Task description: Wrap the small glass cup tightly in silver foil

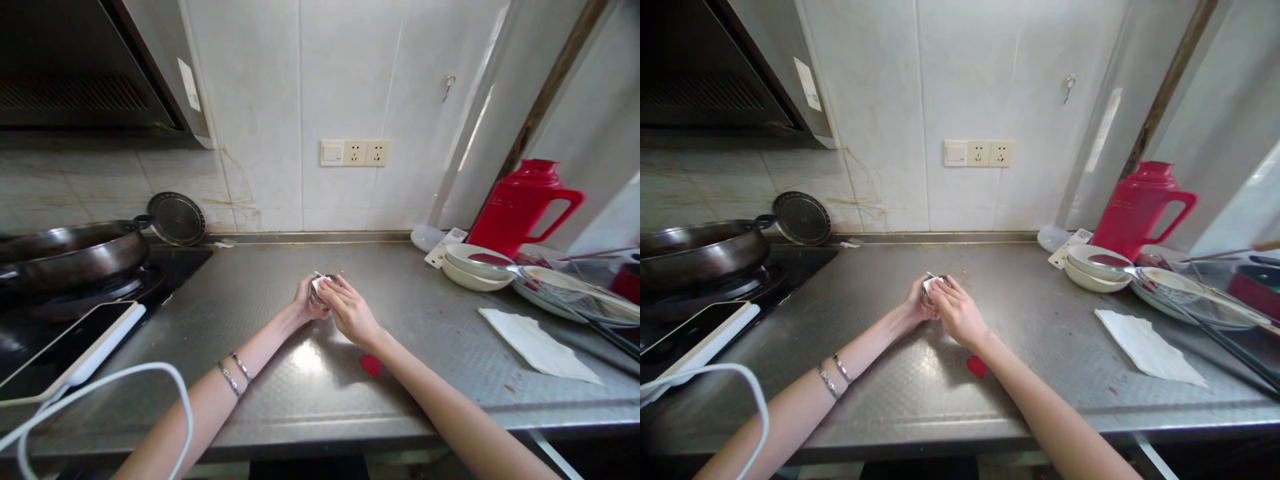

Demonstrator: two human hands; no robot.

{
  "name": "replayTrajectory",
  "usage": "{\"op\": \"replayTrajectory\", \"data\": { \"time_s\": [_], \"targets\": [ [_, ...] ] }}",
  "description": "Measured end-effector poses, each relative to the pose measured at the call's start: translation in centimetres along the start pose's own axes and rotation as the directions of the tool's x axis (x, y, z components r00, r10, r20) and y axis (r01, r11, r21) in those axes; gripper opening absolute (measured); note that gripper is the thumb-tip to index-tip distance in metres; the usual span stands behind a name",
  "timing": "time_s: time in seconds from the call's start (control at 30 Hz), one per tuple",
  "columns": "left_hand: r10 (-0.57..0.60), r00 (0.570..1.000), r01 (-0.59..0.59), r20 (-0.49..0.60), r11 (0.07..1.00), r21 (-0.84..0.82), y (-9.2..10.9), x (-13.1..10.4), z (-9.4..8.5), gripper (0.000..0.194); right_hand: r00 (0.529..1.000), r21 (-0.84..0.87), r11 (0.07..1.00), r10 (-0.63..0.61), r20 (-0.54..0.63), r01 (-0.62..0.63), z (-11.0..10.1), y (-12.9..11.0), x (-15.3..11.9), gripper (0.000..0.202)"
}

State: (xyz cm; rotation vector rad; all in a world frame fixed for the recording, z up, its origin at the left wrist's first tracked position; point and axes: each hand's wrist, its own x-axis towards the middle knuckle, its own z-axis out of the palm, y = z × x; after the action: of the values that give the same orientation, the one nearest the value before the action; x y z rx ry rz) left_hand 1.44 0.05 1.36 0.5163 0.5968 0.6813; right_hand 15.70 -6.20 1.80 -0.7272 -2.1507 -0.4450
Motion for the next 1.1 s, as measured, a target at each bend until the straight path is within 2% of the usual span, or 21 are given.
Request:
{"op": "replayTrajectory", "data": {
  "time_s": [0.17, 0.3, 0.37, 0.43, 0.47, 0.5, 0.53, 0.6, 0.67, 0.73, 0.8, 0.87, 1.0, 1.1],
  "targets": [
    [0.086, 0.995, -0.079, -0.057, 0.989, 0.124, 0.3, 0.1, -0.3, 0.045, 0.999, 0.127, 0.991, -0.027, -0.044, 0.032, -0.1, -1.1, -0.1, 0.039],
    [0.060, 0.997, -0.050, -0.043, 0.979, 0.197, 0.7, 0.1, -0.3, 0.054, 0.993, 0.304, 0.950, 0.093, -0.071, -0.068, -0.7, -1.3, 0.3, 0.038],
    [0.052, 0.999, -0.047, -0.014, 0.973, 0.225, 0.8, 0.1, -0.3, 0.056, 0.961, 0.331, 0.931, 0.220, -0.167, -0.156, -1.1, -0.6, 0.4, 0.035],
    [0.036, 0.999, -0.044, 0.034, 0.964, 0.263, 0.9, 0.1, -0.3, 0.057, 0.891, 0.307, 0.915, 0.350, -0.288, -0.261, -1.5, 0.5, 0.5, 0.032],
    [0.023, 0.998, -0.037, 0.053, 0.958, 0.284, 0.8, 0.1, -0.4, 0.058, 0.860, 0.278, 0.914, 0.382, -0.340, -0.296, -1.7, 1.1, 0.4, 0.031],
    [0.008, 0.998, -0.027, 0.065, 0.953, 0.301, 0.8, 0.1, -0.4, 0.059, 0.848, 0.236, 0.921, 0.380, -0.369, -0.310, -1.8, 1.7, 0.3, 0.031],
    [-0.004, 0.998, -0.017, 0.069, 0.950, 0.312, 0.7, 0.2, -0.4, 0.059, 0.859, 0.190, 0.934, 0.353, -0.371, -0.302, -1.9, 2.3, 0.2, 0.031],
    [-0.017, 0.997, -0.008, 0.076, 0.947, 0.320, 0.5, 0.1, -0.3, 0.059, 0.910, 0.107, 0.962, 0.274, -0.310, -0.253, -1.8, 2.9, -0.1, 0.032],
    [-0.024, 0.996, -0.005, 0.087, 0.947, 0.320, 0.4, 0.0, -0.1, 0.059, 0.963, 0.053, 0.982, 0.188, -0.191, -0.181, -1.5, 3.0, -0.3, 0.034],
    [-0.015, 0.996, -0.013, 0.087, 0.950, 0.311, 0.3, -0.1, 0.2, 0.059, 0.989, 0.028, 0.992, 0.126, -0.078, -0.125, -1.0, 2.8, -0.4, 0.037],
    [0.021, 0.997, -0.040, 0.069, 0.957, 0.287, 0.2, -0.3, 0.5, 0.058, 0.995, 0.020, 0.995, 0.101, -0.014, -0.100, -0.5, 2.4, -0.5, 0.041],
    [0.069, 0.997, -0.075, 0.035, 0.966, 0.248, 0.2, -0.3, 0.7, 0.056, 0.996, 0.023, 0.995, 0.095, 0.003, -0.095, -0.2, 2.0, -0.5, 0.045],
    [0.146, 0.987, -0.136, -0.066, 0.981, 0.136, 0.3, -0.3, 0.7, 0.046, 0.996, 0.077, 0.993, 0.094, -0.013, -0.092, 0.2, 1.1, -0.6, 0.045],
    [0.159, 0.981, -0.151, -0.108, 0.985, 0.078, 0.5, -0.3, 0.5, 0.043, 0.994, 0.139, 0.986, 0.098, -0.045, -0.091, 0.5, 0.3, -0.6, 0.041]
  ]
}}
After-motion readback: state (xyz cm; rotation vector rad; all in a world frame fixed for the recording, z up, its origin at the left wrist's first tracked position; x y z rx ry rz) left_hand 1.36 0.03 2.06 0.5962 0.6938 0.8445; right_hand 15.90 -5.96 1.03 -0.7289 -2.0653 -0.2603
